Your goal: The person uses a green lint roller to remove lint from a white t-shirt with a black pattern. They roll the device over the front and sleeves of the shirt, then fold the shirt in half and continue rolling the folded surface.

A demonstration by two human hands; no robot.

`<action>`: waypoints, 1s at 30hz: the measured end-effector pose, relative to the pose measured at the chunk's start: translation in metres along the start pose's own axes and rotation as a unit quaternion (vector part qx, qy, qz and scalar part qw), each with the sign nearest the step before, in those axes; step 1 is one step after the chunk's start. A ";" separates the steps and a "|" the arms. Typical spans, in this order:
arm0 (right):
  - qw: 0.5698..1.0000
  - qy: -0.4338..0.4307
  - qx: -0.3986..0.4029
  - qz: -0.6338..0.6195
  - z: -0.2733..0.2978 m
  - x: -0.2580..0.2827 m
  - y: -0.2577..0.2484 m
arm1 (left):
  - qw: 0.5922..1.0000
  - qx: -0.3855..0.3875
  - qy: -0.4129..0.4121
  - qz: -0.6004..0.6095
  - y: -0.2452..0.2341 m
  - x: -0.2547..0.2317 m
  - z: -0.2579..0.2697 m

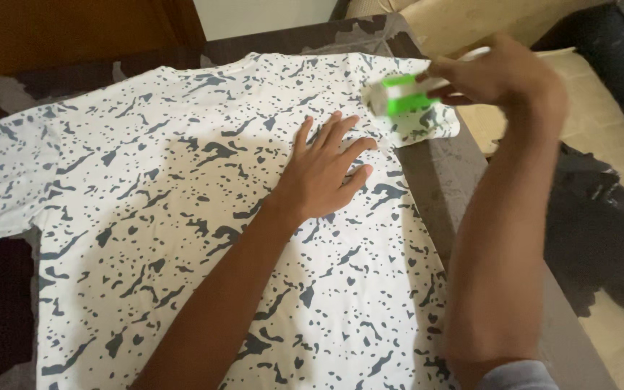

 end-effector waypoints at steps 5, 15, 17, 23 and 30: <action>0.994 -0.075 -0.064 -0.040 -0.018 0.009 0.027 | 1.000 -0.019 -0.021 -0.006 0.009 0.008 -0.005; 0.999 -0.006 -0.036 0.038 0.029 0.005 0.005 | 0.981 -0.098 -0.133 -0.099 0.012 -0.013 -0.044; 0.999 -0.024 -0.018 0.038 0.039 0.008 -0.001 | 0.983 -0.093 -0.131 -0.093 0.010 -0.014 -0.043; 0.990 -0.004 0.024 0.140 0.054 0.013 -0.012 | 0.987 -0.052 -0.149 -0.026 0.013 -0.003 -0.036; 0.993 -0.032 -0.027 0.114 0.034 0.008 -0.013 | 0.988 -0.083 -0.123 -0.046 0.026 0.002 -0.044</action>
Point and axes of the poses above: each hand's wrist, its own z-axis away from the middle knuckle, its own y-axis out of the palm, x = y × z, the point moved 8 cm from there along -z, towards the middle knuckle, and after that the axes turned 9 degrees about -y, right-handed, at the moved point
